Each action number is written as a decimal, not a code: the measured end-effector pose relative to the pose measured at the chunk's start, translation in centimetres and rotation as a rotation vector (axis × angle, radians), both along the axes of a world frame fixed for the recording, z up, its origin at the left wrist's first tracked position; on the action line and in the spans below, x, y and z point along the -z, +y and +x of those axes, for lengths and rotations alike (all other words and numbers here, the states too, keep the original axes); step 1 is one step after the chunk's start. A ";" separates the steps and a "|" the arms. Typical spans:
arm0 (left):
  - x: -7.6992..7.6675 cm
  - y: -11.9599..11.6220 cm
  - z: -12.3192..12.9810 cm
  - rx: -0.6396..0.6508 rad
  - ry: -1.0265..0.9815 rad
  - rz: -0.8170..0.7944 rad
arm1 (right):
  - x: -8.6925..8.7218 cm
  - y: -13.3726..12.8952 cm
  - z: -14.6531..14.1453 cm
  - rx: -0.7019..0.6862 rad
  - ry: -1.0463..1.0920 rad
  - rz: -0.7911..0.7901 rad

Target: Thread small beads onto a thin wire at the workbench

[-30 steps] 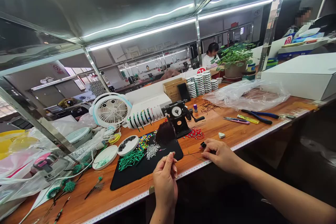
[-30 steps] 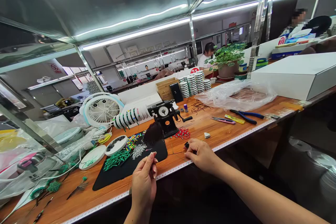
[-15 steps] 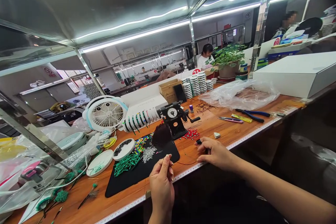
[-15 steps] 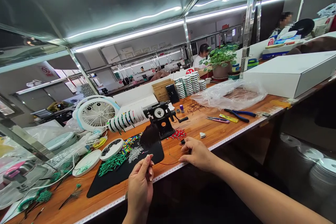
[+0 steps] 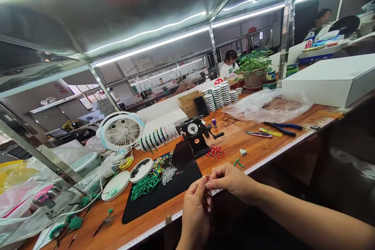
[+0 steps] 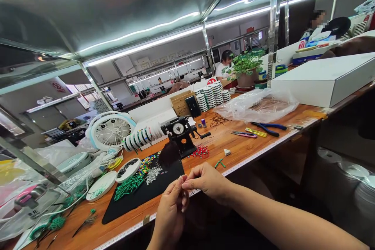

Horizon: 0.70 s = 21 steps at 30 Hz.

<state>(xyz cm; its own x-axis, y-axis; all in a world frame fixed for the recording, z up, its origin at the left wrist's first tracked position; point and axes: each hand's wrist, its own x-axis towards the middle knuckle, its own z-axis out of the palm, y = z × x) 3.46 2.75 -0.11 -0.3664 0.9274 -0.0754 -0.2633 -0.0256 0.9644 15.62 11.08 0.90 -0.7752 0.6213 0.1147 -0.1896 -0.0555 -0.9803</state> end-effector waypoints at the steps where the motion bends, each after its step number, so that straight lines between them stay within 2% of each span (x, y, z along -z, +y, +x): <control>1: -0.2 -0.1 -0.8 0.002 0.193 -0.002 | -0.1 0.1 0.2 0.039 -0.018 0.044; 3: -0.4 -0.2 -3.1 -0.044 0.745 -0.033 | -0.4 0.2 0.7 0.150 -0.090 0.171; 4: -0.6 -0.3 -4.4 -0.132 1.125 -0.071 | -0.6 0.2 1.0 0.194 -0.124 0.225; 6: -0.7 -0.4 -7.1 -0.229 1.345 -0.166 | -0.9 0.2 1.5 0.233 -0.159 0.281; 8: -0.7 -0.5 -9.2 -0.275 1.447 -0.271 | -1.0 0.1 1.8 0.243 -0.175 0.295; 11: -0.6 -0.4 -10.9 -0.238 1.542 -0.385 | -0.6 0.0 1.8 0.242 -0.180 0.290; 16: -0.9 0.0 -11.5 -0.138 1.604 -0.497 | -0.3 0.0 2.0 0.240 -0.172 0.300; 21: -1.3 -0.1 -11.8 -0.097 1.608 -0.552 | -0.2 -0.1 2.2 0.234 -0.181 0.291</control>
<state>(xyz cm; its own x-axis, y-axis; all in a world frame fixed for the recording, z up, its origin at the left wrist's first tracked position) -8.30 2.70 1.18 -0.4384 0.8909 0.1187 0.8960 0.4228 0.1354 17.86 11.02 1.13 -0.6407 0.7448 0.1865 0.0129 0.2533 -0.9673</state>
